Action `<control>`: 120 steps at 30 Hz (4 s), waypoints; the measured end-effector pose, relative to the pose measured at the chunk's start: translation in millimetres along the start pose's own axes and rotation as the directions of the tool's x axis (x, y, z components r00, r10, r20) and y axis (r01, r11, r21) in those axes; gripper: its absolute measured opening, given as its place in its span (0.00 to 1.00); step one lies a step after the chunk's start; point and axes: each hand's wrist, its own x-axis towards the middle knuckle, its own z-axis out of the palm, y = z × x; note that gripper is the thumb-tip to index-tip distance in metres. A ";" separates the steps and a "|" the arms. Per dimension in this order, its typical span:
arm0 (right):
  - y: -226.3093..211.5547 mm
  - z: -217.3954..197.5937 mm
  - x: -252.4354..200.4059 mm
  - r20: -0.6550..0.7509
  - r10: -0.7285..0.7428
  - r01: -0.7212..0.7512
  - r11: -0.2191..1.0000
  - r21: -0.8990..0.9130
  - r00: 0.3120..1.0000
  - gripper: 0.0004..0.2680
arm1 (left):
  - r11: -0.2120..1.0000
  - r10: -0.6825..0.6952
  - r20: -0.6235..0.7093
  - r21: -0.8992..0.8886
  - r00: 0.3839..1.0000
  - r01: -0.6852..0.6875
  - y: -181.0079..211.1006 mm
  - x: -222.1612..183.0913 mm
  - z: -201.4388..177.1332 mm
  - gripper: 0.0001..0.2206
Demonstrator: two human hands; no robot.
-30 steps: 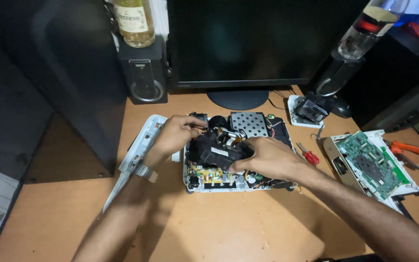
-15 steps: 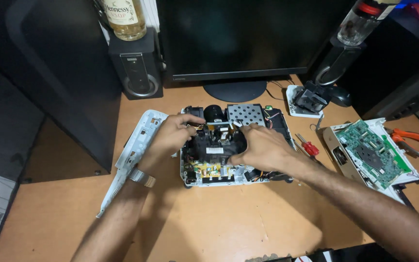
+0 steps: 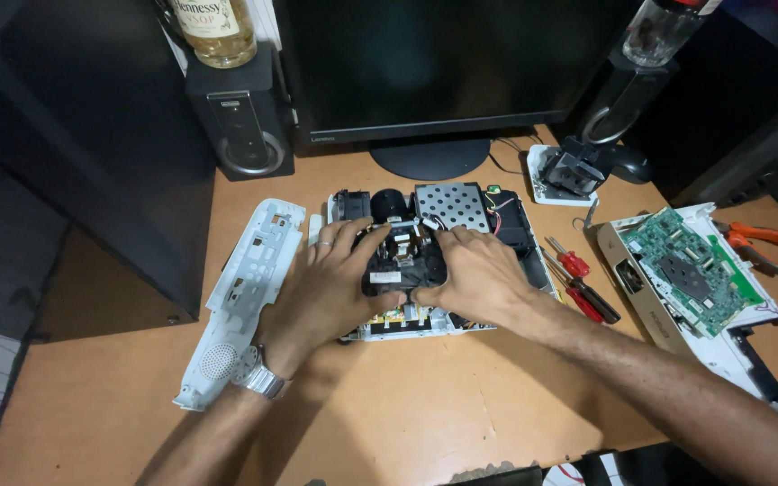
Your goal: Disassembling the internal cooling and optical components of an electronic device by removing screws and disconnecting wire harnesses.
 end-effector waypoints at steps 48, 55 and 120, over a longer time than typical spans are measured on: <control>70.8 -50.0 14.4 0.014 -0.168 0.160 0.960 0.230 0.986 0.06 | 0.894 0.337 -0.026 0.323 0.941 -0.311 -23.4 27.1 62.4 0.45; 61.4 -54.7 17.4 0.144 -0.164 0.164 0.986 0.013 0.976 0.05 | 0.933 0.301 -0.070 0.229 0.951 -0.279 -30.1 28.4 57.1 0.45; 19.3 -47.4 22.9 0.033 -0.036 0.046 0.904 -0.425 0.999 0.09 | 0.977 0.207 0.064 0.045 0.976 -0.210 1.4 98.1 82.2 0.16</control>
